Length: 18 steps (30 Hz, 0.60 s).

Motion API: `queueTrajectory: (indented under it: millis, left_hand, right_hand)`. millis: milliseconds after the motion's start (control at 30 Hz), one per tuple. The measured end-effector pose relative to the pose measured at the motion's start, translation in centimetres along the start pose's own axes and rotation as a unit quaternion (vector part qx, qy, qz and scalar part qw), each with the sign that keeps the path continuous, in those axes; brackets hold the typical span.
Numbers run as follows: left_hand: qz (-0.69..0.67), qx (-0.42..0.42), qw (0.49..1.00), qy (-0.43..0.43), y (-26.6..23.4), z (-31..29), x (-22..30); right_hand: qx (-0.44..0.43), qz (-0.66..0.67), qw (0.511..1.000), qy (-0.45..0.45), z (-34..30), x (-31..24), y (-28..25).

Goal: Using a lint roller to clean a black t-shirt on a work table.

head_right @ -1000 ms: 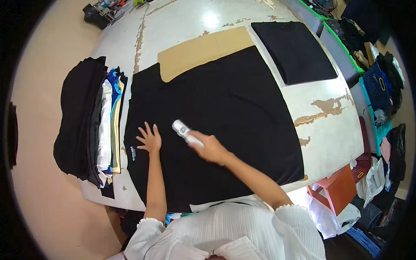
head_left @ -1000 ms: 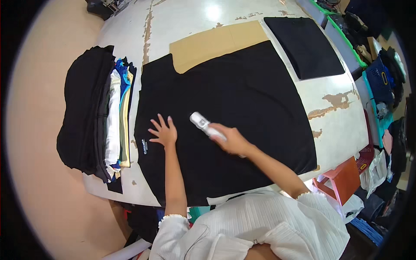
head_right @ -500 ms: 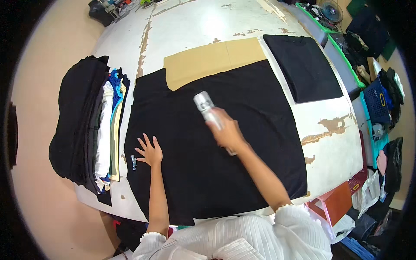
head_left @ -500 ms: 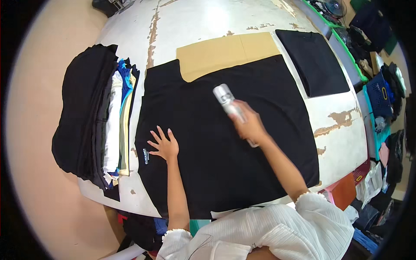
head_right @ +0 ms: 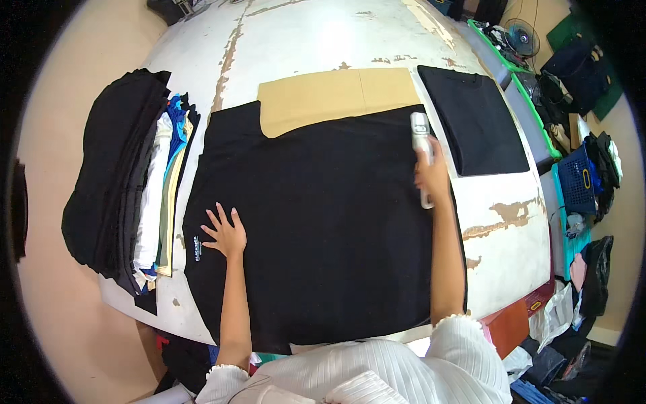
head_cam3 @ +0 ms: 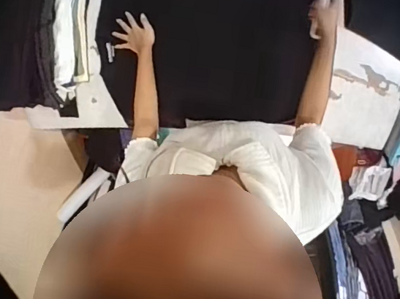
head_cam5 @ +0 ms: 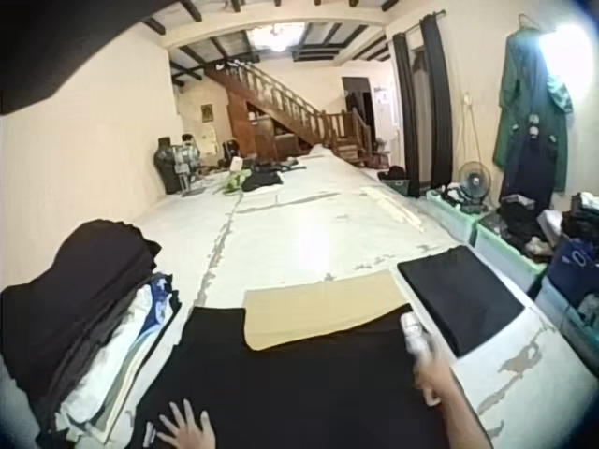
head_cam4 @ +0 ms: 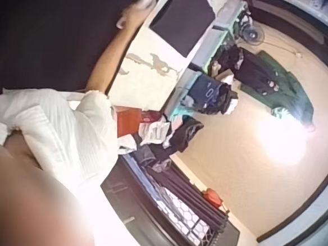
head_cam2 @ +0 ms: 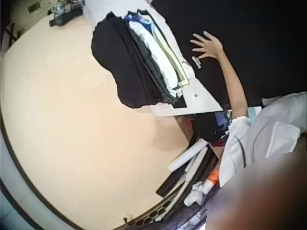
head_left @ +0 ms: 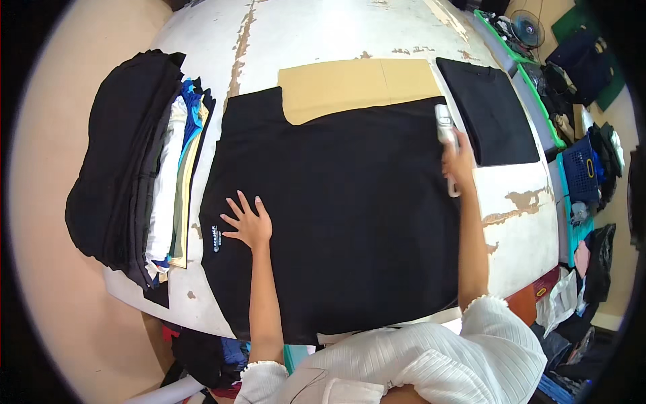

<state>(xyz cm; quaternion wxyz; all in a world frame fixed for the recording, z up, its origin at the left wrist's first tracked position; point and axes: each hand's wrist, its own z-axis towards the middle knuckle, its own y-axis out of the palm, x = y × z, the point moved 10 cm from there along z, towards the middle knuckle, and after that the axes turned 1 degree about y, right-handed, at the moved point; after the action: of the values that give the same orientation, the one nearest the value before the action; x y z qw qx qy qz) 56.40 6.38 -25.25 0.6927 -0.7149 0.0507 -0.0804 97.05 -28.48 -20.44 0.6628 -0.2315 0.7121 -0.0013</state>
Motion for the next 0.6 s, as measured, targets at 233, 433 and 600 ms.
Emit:
queueTrajectory:
  millis: [233,433,600]
  left_hand:
    - [-0.009,-0.022,1.000,0.006,0.2,-0.1,0.0]
    - [-0.010,-0.013,1.000,0.006,-0.2,-0.3,-0.3]
    - [-0.011,-0.008,1.000,0.002,-0.2,-0.2,0.1]
  right_hand:
    - [-0.428,0.030,0.902,-0.044,-13.3,-4.6,22.1]
    - [-0.225,0.109,0.968,-0.026,0.3,-0.4,10.6]
    - [0.085,-0.011,0.995,-0.043,6.5,0.0,-2.4]
